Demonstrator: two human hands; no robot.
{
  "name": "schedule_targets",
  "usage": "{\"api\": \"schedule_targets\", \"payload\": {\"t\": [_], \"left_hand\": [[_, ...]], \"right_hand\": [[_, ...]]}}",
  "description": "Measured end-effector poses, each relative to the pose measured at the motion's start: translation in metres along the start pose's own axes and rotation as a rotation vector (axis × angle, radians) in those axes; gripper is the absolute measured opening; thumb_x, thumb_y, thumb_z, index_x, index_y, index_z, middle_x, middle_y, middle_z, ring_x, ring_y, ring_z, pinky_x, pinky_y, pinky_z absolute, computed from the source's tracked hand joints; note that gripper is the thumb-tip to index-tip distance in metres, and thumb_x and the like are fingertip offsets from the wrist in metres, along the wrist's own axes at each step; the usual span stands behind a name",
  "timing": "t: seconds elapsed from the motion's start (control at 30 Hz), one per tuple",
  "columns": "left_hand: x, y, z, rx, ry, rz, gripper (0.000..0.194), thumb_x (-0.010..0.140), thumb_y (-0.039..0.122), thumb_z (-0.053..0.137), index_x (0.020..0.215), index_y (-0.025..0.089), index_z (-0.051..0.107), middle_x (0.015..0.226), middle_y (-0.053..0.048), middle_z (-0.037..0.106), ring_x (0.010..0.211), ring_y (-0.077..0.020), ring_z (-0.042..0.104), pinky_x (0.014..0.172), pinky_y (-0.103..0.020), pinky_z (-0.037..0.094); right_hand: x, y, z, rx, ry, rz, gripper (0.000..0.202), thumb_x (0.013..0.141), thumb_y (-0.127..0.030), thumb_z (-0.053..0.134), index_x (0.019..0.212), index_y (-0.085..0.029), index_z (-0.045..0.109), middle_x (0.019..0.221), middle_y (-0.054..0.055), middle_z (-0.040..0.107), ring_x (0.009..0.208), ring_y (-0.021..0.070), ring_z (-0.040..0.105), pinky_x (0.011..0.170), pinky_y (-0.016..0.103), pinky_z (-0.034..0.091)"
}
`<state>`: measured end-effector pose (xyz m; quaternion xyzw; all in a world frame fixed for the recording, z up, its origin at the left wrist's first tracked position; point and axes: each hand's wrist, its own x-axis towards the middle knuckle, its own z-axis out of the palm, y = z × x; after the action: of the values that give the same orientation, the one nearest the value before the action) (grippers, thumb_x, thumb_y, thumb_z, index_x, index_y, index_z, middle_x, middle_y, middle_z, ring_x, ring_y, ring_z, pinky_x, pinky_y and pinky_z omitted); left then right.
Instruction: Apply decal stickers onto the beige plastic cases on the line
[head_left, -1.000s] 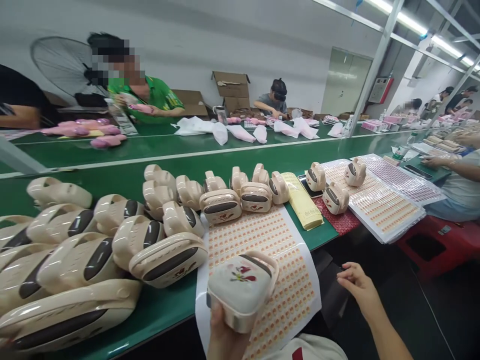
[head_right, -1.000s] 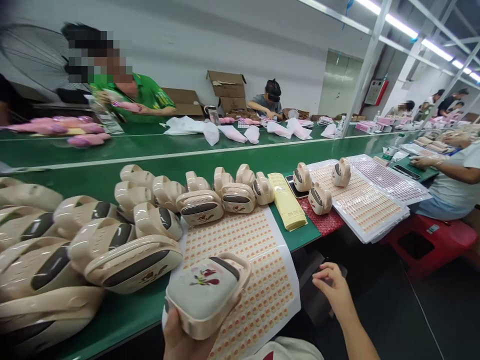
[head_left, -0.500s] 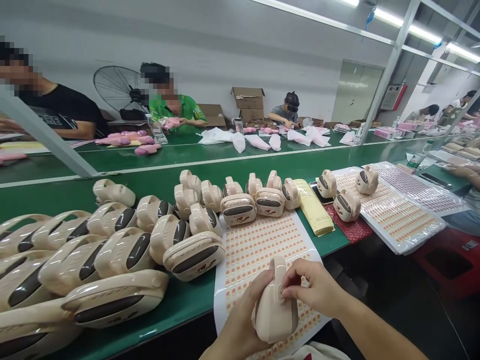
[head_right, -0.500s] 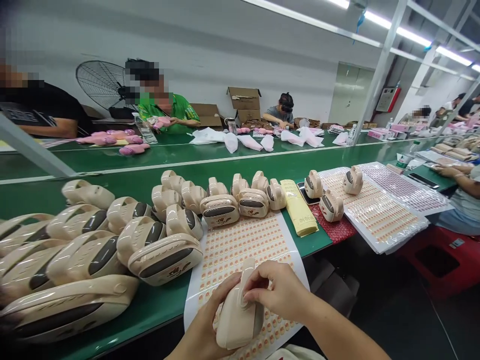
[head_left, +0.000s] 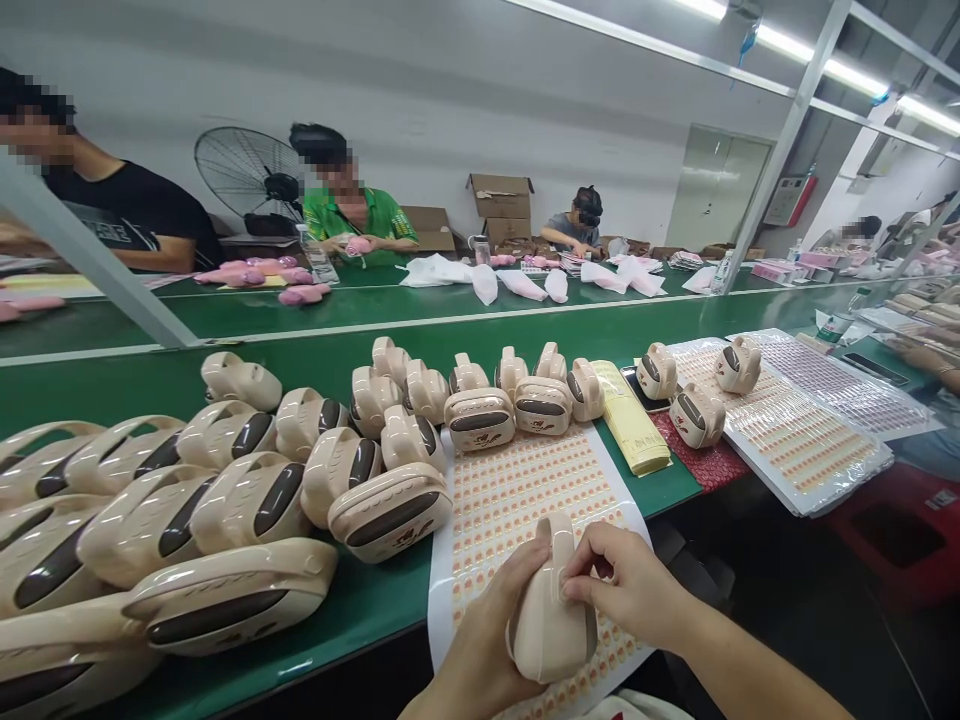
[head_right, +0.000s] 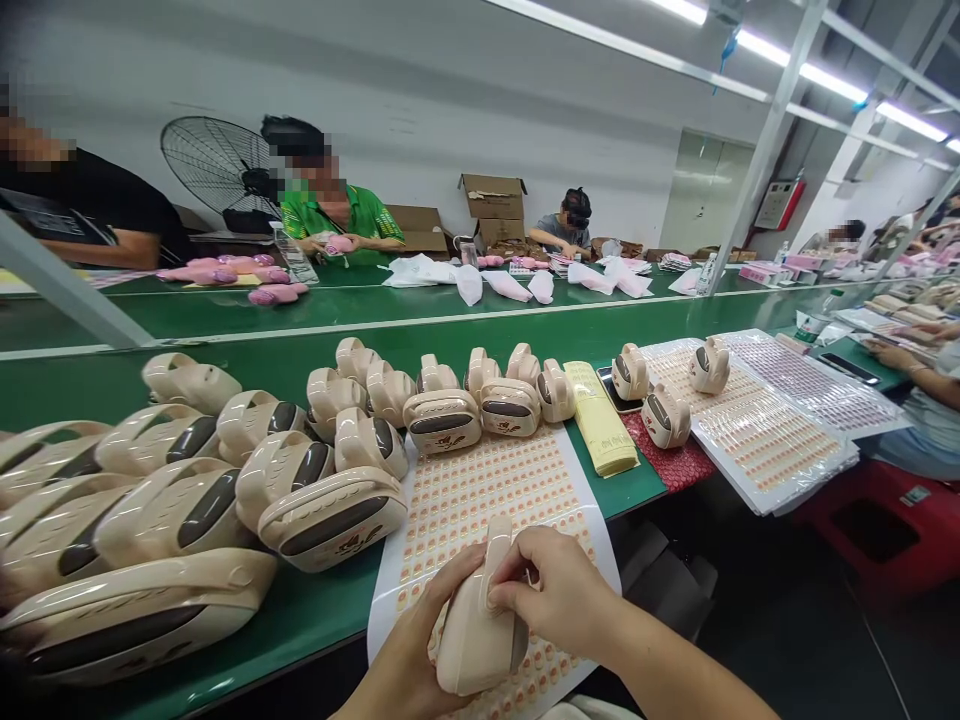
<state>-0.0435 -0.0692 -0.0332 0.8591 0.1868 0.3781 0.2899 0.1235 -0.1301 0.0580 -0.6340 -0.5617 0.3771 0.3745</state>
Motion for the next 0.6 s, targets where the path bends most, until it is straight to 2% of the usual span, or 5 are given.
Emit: {"api": "schedule_targets", "payload": {"t": [0.17,0.27,0.37,0.5,0.6], "left_hand": [[0.004,0.011,-0.004,0.019,-0.047,-0.072,0.089,0.054,0.024,0.073,0.13,0.032,0.026,0.127,-0.011,0.052,0.113,-0.0328,0.051,0.089,-0.048,0.046],[0.001,0.006,0.002,-0.03,-0.012,-0.058,0.092,0.052,0.026,0.072,0.131,0.032,0.024,0.125,-0.011,0.053,0.108,-0.0331,0.055,0.084,-0.046,0.049],[-0.002,-0.003,0.008,-0.085,0.015,-0.041,0.093,0.052,0.028,0.072,0.132,0.032,0.024,0.125,-0.011,0.052,0.107,-0.0335,0.056,0.083,-0.045,0.05],[0.0,0.001,0.005,-0.113,0.019,-0.065,0.092,0.051,0.027,0.073,0.13,0.033,0.027,0.125,-0.011,0.052,0.109,-0.0343,0.054,0.085,-0.046,0.049],[0.005,0.011,-0.002,-0.093,-0.013,-0.113,0.087,0.056,0.026,0.072,0.129,0.033,0.027,0.127,-0.011,0.05,0.113,-0.0333,0.051,0.089,-0.047,0.046]], "right_hand": [[-0.004,0.005,0.0,-0.181,0.029,-0.175,0.017,0.071,-0.004,0.059,0.065,-0.018,0.052,0.072,-0.001,0.054,0.072,0.014,0.05,0.068,0.026,0.041],[-0.012,0.008,0.001,-0.348,0.014,-0.29,0.011,0.074,-0.009,0.061,0.074,-0.019,0.057,0.076,0.001,0.056,0.078,0.0175,0.051,0.071,0.03,0.043],[-0.018,0.009,0.001,-0.474,0.0,-0.302,0.019,0.071,-0.015,0.068,0.087,-0.019,0.06,0.082,0.004,0.057,0.081,0.0211,0.05,0.072,0.034,0.044],[-0.017,0.009,-0.001,-0.415,0.042,-0.269,0.032,0.071,-0.025,0.069,0.101,-0.021,0.059,0.089,0.006,0.055,0.085,0.0232,0.052,0.075,0.038,0.046],[-0.01,0.013,0.003,-0.237,0.086,-0.278,0.044,0.073,-0.028,0.065,0.114,-0.021,0.05,0.112,0.011,0.048,0.106,0.0254,0.047,0.09,0.04,0.041]]}}
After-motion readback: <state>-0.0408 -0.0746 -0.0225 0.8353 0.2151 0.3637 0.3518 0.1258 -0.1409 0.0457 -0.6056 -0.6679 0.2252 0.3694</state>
